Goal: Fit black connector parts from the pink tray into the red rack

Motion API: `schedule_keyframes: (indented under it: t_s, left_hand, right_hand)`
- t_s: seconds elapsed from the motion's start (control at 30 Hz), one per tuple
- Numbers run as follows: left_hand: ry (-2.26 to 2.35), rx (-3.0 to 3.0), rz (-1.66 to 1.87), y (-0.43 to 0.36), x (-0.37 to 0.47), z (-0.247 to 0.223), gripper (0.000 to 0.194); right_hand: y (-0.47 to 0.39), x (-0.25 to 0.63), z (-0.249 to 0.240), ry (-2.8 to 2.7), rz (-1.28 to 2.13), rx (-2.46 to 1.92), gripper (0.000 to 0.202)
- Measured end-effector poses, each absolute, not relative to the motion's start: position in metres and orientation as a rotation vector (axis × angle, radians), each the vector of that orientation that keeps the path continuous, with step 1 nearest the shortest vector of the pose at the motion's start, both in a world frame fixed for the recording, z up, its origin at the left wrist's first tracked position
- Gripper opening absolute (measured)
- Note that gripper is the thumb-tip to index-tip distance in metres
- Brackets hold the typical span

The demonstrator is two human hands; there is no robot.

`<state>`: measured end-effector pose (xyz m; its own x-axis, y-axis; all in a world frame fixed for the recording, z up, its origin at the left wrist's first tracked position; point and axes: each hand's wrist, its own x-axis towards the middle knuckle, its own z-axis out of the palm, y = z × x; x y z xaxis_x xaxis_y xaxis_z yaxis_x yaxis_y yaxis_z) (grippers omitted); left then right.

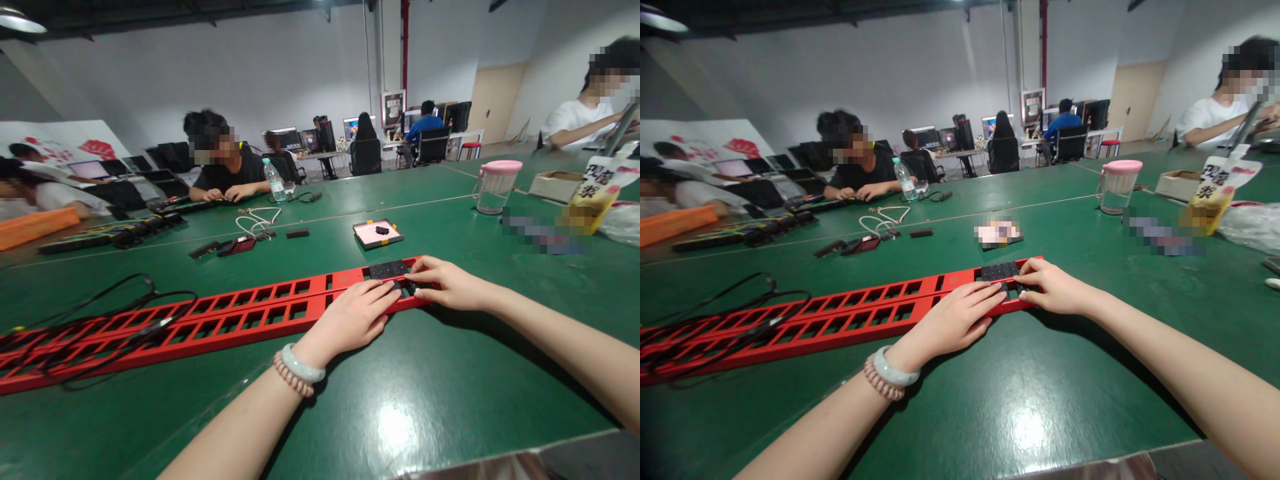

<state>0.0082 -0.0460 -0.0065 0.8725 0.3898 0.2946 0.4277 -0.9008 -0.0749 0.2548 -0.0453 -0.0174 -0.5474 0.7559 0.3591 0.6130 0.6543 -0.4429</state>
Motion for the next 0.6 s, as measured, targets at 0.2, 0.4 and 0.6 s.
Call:
schedule_keyframes:
  t_s: [0.2,0.4,0.6]
  left_hand:
    - [-0.646,-2.913,-0.391,-0.0455,0.0084,-0.0074,0.042]
    - [-0.639,-2.917,-0.39,-0.0453,0.0084,-0.0072,0.042]
    - [-0.629,-2.916,-0.412,-0.0456,0.0083,-0.0071,0.041]
  right_hand:
    - [-0.0477,0.2539,-0.0177,-2.423,0.273,-1.056,0.035]
    - [-0.0485,0.2536,-0.0148,-2.454,0.258,-1.056,0.032]
    - [-0.0498,0.253,-0.0147,-2.442,0.265,-1.029,0.032]
